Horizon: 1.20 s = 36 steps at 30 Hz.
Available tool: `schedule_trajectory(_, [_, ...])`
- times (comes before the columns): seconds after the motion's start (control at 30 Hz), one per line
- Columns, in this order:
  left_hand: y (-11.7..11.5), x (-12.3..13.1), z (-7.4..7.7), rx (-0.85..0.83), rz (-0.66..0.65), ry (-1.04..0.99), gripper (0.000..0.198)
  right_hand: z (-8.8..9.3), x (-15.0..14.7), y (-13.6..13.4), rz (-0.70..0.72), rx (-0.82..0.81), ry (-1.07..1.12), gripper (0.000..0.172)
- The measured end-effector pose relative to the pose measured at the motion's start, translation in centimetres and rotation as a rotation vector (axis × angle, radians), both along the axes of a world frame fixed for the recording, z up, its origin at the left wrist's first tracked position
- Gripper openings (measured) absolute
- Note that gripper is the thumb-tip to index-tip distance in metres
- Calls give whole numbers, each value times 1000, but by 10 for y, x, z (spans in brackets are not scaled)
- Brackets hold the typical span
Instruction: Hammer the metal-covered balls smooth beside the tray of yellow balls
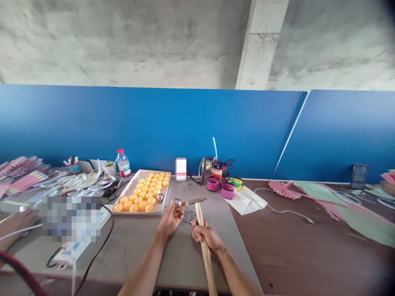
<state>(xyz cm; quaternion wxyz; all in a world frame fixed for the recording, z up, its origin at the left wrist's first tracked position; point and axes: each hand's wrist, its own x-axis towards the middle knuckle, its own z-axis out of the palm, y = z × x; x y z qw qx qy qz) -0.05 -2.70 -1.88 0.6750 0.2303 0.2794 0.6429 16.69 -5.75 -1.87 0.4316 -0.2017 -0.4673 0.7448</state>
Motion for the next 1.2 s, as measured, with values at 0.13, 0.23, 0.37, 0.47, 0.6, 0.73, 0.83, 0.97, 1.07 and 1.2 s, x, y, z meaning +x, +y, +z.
schedule_trajectory(0.13, [5,-2,-6,14,59,-15,28,-2,-1,0,-3,-10,-4,10])
schedule_trajectory(0.23, [6,-3,-9,41,37,0,28,-4,-3,0,9,-7,-9,11])
schedule_trajectory(0.37, [4,-2,-9,56,37,35,24,-9,-4,0,36,6,-25,13])
schedule_trajectory(0.47, [3,-1,-9,61,34,62,23,-10,-4,0,33,8,-36,14])
schedule_trajectory(0.6, [1,0,-6,70,4,86,23,-5,-2,0,-10,32,17,11])
schedule_trajectory(0.73, [-3,3,-1,76,-16,132,24,-6,-4,2,-48,28,-1,13])
schedule_trajectory(0.83, [-5,5,0,77,-19,170,26,-7,-8,3,-21,-1,-95,14])
schedule_trajectory(0.97, [-5,5,0,103,-52,197,27,-3,-6,3,-48,0,-18,14])
schedule_trajectory(1.07, [-4,4,-1,115,-39,192,26,-1,-4,1,-91,10,16,13])
schedule_trajectory(1.2, [-2,4,-2,86,-20,177,23,-4,-7,0,-22,5,-110,13])
